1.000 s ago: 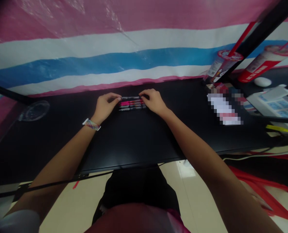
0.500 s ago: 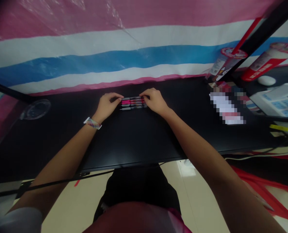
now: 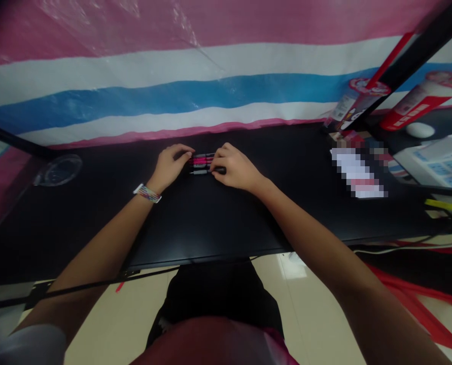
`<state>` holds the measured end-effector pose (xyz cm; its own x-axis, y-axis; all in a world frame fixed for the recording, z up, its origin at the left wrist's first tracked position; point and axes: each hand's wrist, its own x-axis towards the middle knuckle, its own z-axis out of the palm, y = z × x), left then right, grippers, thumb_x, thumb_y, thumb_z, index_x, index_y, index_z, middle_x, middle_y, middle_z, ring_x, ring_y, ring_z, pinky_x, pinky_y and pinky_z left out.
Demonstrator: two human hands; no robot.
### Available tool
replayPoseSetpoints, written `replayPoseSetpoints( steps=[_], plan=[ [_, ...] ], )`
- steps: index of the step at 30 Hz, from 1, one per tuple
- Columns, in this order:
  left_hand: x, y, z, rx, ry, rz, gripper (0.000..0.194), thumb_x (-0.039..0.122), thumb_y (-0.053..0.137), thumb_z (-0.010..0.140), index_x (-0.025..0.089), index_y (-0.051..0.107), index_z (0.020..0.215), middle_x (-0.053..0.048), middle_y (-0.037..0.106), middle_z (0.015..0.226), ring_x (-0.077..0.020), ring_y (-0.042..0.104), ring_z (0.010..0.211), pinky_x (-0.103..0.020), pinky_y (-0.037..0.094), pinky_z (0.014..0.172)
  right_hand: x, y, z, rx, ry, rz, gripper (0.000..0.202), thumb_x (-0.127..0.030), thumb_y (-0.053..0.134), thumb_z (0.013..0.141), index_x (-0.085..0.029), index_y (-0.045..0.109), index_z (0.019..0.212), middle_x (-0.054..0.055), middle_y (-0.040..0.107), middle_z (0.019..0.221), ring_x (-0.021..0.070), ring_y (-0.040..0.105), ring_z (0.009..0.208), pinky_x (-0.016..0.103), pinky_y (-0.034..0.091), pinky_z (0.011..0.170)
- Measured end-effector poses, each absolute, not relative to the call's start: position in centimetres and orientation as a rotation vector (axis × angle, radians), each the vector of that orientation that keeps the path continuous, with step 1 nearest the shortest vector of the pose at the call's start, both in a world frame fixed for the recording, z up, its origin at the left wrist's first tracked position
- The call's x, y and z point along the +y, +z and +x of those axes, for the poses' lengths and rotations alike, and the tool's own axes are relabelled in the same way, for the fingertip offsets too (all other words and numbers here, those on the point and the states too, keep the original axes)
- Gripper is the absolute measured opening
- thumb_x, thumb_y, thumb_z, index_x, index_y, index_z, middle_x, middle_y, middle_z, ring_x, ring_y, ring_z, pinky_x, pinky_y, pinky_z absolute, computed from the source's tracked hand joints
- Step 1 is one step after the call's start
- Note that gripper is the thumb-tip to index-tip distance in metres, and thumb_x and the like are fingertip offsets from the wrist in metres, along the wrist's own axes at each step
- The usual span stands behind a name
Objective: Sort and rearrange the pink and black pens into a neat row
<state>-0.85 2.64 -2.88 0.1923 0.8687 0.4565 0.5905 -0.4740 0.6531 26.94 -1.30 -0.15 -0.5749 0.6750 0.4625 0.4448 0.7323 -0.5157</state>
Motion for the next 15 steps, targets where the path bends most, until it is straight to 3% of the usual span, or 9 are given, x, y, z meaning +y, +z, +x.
replayPoseSetpoints(
  steps=[7,12,15],
  plan=[
    [2.1,-2.1,-0.4,1.291,1.314,2.133,0.018,0.015,0.073,0.098,0.027,0.083,0.106,-0.006,0.082,0.113,-0.0254,0.076,0.108,-0.045,0.058,0.108,-1.1,-0.3,27.3,-2.342,0.423,-0.792,0.019,-0.021,0.073,0.091,-0.026,0.088,0.102,0.009,0.081,0.099,0.033,0.063,0.101,0.05,0.055,0.093],
    [0.8,-0.6,0.3,1.238,1.273,2.237,0.017,0.033,0.068,0.109,0.026,0.084,0.108,-0.006,0.084,0.114,-0.0263,0.076,0.112,-0.046,0.056,0.111,-0.9,-0.7,27.1,-2.197,0.433,-0.757,0.016,-0.021,0.074,0.091,-0.026,0.087,0.098,0.006,0.081,0.096,0.0287,0.068,0.096,0.045,0.056,0.089],
    [-0.1,-0.1,0.9,1.187,1.156,2.355,0.014,0.041,0.079,0.105,0.03,0.087,0.111,-0.003,0.086,0.11,-0.0278,0.077,0.11,-0.052,0.05,0.116,-0.7,-0.7,27.0,-2.029,0.474,-0.783,0.014,-0.03,0.075,0.096,-0.026,0.088,0.101,0.006,0.082,0.098,0.0255,0.072,0.092,0.042,0.057,0.087]
  ],
)
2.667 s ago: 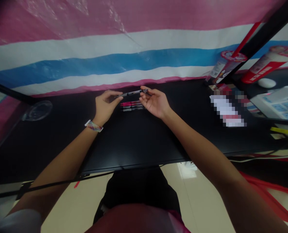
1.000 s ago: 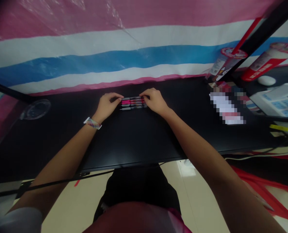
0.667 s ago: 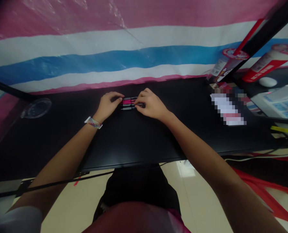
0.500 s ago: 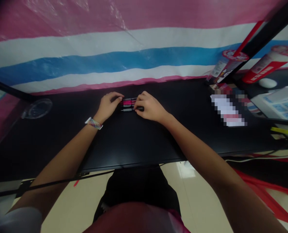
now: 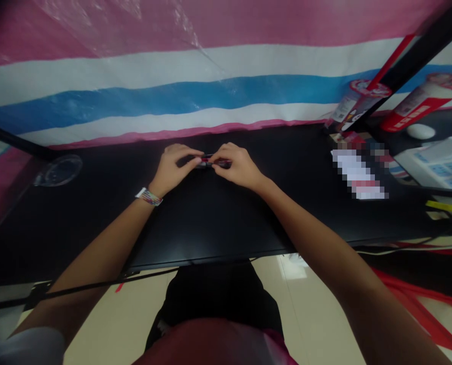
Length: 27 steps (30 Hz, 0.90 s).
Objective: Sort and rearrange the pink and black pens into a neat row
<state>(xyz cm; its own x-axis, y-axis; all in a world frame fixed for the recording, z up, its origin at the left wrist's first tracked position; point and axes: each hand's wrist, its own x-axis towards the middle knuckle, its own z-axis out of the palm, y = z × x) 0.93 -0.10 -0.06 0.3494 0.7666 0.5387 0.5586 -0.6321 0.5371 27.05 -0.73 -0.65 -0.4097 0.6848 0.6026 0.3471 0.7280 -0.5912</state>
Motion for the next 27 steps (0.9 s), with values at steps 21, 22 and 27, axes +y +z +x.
replayPoseSetpoints(
  steps=[21,22,27],
  plan=[
    [-0.1,-0.3,1.3,1.17,1.402,2.117,0.006,0.03,0.081,0.102,0.025,0.084,0.101,-0.004,0.085,0.102,-0.0228,0.078,0.098,-0.04,0.061,0.097,0.3,0.1,27.8,-1.326,1.26,-0.941,0.039,-0.051,0.101,0.079,-0.021,0.089,0.099,0.005,0.081,0.081,0.0173,0.072,0.068,0.034,0.065,0.067],
    [-0.1,-0.4,1.3,1.176,1.39,2.109,0.008,0.031,0.081,0.102,0.025,0.084,0.099,-0.004,0.085,0.101,-0.0225,0.078,0.097,-0.04,0.061,0.095,0.3,0.1,27.8,-1.328,1.244,-0.946,0.039,-0.051,0.101,0.078,-0.021,0.09,0.099,0.006,0.082,0.082,0.0175,0.073,0.068,0.034,0.066,0.068],
    [0.0,-0.5,1.4,1.188,1.361,2.081,0.014,0.035,0.08,0.102,0.023,0.081,0.095,-0.004,0.084,0.098,-0.0224,0.077,0.092,-0.038,0.06,0.091,0.6,-0.3,27.9,-1.324,1.216,-0.935,0.038,-0.051,0.102,0.077,-0.022,0.091,0.098,0.006,0.084,0.082,0.0193,0.076,0.069,0.037,0.069,0.072]
  ],
)
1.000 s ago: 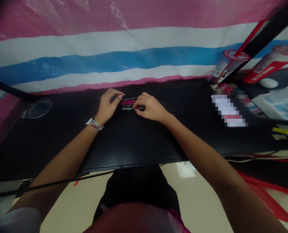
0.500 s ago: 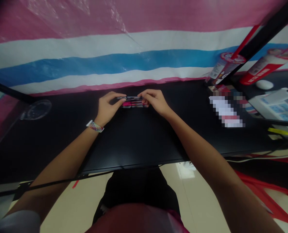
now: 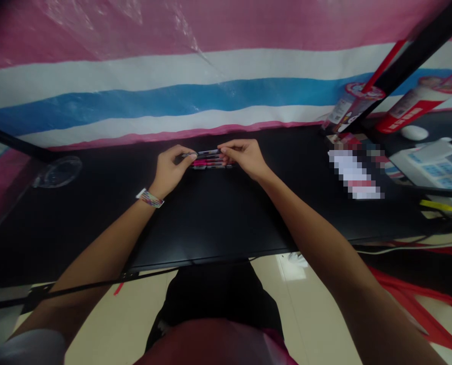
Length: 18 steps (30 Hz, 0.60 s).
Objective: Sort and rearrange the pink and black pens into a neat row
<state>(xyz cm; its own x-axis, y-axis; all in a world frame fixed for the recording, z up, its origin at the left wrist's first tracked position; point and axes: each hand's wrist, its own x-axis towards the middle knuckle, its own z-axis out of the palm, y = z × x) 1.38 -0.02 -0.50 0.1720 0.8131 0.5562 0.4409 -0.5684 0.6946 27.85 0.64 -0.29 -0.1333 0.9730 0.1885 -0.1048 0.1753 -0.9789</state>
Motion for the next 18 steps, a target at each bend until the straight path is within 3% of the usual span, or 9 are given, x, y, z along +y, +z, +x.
replayPoseSetpoints(
  steps=[8,14,18],
  plan=[
    [-0.4,-0.3,1.4,1.21,1.305,2.232,0.018,0.037,0.072,0.108,0.024,0.076,0.096,-0.005,0.082,0.095,-0.0223,0.073,0.087,-0.039,0.057,0.086,0.5,-0.4,27.7,-1.239,1.308,-0.937,0.038,-0.047,0.105,0.075,-0.019,0.091,0.098,0.007,0.084,0.083,0.0201,0.079,0.072,0.041,0.074,0.083],
    [-1.0,0.5,1.2,1.166,1.102,2.609,0.033,0.046,0.05,0.118,0.024,0.071,0.105,-0.009,0.079,0.1,-0.0293,0.069,0.095,-0.049,0.052,0.095,0.2,-0.1,27.7,-1.125,1.43,-0.97,0.032,-0.037,0.105,0.076,-0.015,0.09,0.093,0.009,0.081,0.079,0.0205,0.078,0.076,0.04,0.075,0.083],
    [-0.8,0.8,1.2,1.114,1.053,2.591,0.038,0.051,0.047,0.118,0.026,0.07,0.1,-0.009,0.076,0.095,-0.0309,0.067,0.094,-0.052,0.051,0.098,0.1,0.3,27.9,-1.097,1.481,-0.996,0.024,-0.029,0.105,0.076,-0.015,0.089,0.089,0.01,0.081,0.079,0.0225,0.079,0.077,0.044,0.077,0.087]
  ],
)
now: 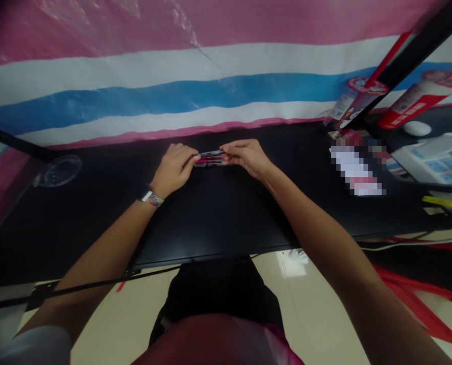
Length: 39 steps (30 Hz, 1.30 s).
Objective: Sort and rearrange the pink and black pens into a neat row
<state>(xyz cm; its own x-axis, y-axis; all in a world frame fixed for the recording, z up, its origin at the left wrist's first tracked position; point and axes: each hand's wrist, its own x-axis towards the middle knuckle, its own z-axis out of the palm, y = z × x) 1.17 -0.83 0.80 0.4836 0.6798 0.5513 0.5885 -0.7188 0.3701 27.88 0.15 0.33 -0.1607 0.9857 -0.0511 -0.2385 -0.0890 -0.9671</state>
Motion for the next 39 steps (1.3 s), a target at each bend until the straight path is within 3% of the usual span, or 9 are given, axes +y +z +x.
replayPoseSetpoints(
  steps=[6,10,14,16,19,24,28,32,39],
  plan=[
    [-0.1,0.3,0.7,1.136,1.044,2.484,0.053,0.057,0.045,0.117,0.026,0.064,0.079,-0.006,0.065,0.076,-0.028,0.063,0.081,-0.048,0.052,0.092,-0.1,0.4,27.8,-1.157,1.44,-0.987,0.021,-0.021,0.105,0.072,-0.017,0.088,0.085,0.009,0.085,0.09,0.0242,0.085,0.087,0.044,0.075,0.099],
    [-0.1,-0.1,0.7,1.208,1.157,2.325,0.021,0.046,0.067,0.11,0.028,0.077,0.111,-0.002,0.072,0.084,-0.0237,0.067,0.082,-0.041,0.055,0.087,0.1,0.3,28.1,-1.183,1.421,-0.96,0.029,-0.026,0.104,0.075,-0.02,0.089,0.099,0.005,0.084,0.086,0.0201,0.082,0.079,0.038,0.076,0.086],
    [-0.1,-0.2,1.0,1.205,1.311,2.125,0.023,0.034,0.085,0.096,0.028,0.077,0.117,0.001,0.074,0.087,-0.0197,0.07,0.081,-0.036,0.058,0.087,0.5,0.2,28.4,-1.148,1.401,-0.976,0.028,-0.033,0.104,0.078,-0.019,0.086,0.094,0.007,0.083,0.084,0.0182,0.079,0.073,0.034,0.075,0.075],
    [0.1,-0.2,1.0,1.189,1.326,2.052,0.015,0.039,0.079,0.102,0.025,0.076,0.095,0.0,0.074,0.08,-0.0187,0.07,0.078,-0.035,0.057,0.083,0.6,0.2,28.3,-1.135,1.403,-0.97,0.028,-0.036,0.104,0.079,-0.018,0.085,0.09,0.007,0.081,0.082,0.0171,0.077,0.071,0.035,0.075,0.075],
    [0.4,-0.2,0.9,1.204,1.297,1.965,0.048,0.05,0.063,0.113,0.024,0.068,0.073,0.0,0.068,0.064,-0.017,0.067,0.066,-0.034,0.055,0.073,0.5,0.2,28.2,-1.127,1.43,-0.959,0.029,-0.036,0.104,0.079,-0.018,0.086,0.092,0.004,0.078,0.081,0.0167,0.075,0.073,0.036,0.076,0.078],
    [1.1,-0.5,0.5,1.108,1.335,1.881,0.027,0.051,0.085,0.098,0.028,0.078,0.112,0.002,0.071,0.072,-0.0178,0.071,0.07,-0.034,0.057,0.073,0.6,0.1,28.3,-1.051,1.431,-0.981,0.024,-0.03,0.1,0.081,-0.02,0.088,0.099,0.004,0.079,0.085,0.0166,0.075,0.077,0.038,0.076,0.084],
    [1.4,-0.7,0.3,1.135,1.325,1.884,0.04,0.054,0.068,0.111,0.025,0.074,0.084,-0.002,0.074,0.07,-0.0185,0.075,0.074,-0.037,0.061,0.082,0.9,-0.2,28.4,-1.039,1.445,-0.977,0.019,-0.029,0.1,0.082,-0.019,0.087,0.092,0.005,0.079,0.083,0.0177,0.076,0.079,0.04,0.076,0.089],
    [1.6,-1.0,0.3,1.104,1.352,1.819,0.024,0.048,0.082,0.102,0.026,0.075,0.106,-0.001,0.08,0.081,-0.0189,0.079,0.08,-0.036,0.063,0.082,0.9,-0.3,28.3,-1.037,1.462,-0.96,0.021,-0.026,0.099,0.079,-0.018,0.087,0.094,0.007,0.081,0.084,0.0186,0.077,0.079,0.042,0.076,0.09],
    [1.8,-1.2,0.1,1.123,1.381,1.761,0.034,0.057,0.074,0.105,0.025,0.073,0.094,-0.002,0.076,0.073,-0.0198,0.079,0.08,-0.038,0.065,0.085,0.8,-0.3,28.2,-1.041,1.459,-0.964,0.018,-0.023,0.093,0.079,-0.017,0.088,0.096,0.007,0.08,0.084,0.0177,0.077,0.079,0.039,0.075,0.09]
  ],
)
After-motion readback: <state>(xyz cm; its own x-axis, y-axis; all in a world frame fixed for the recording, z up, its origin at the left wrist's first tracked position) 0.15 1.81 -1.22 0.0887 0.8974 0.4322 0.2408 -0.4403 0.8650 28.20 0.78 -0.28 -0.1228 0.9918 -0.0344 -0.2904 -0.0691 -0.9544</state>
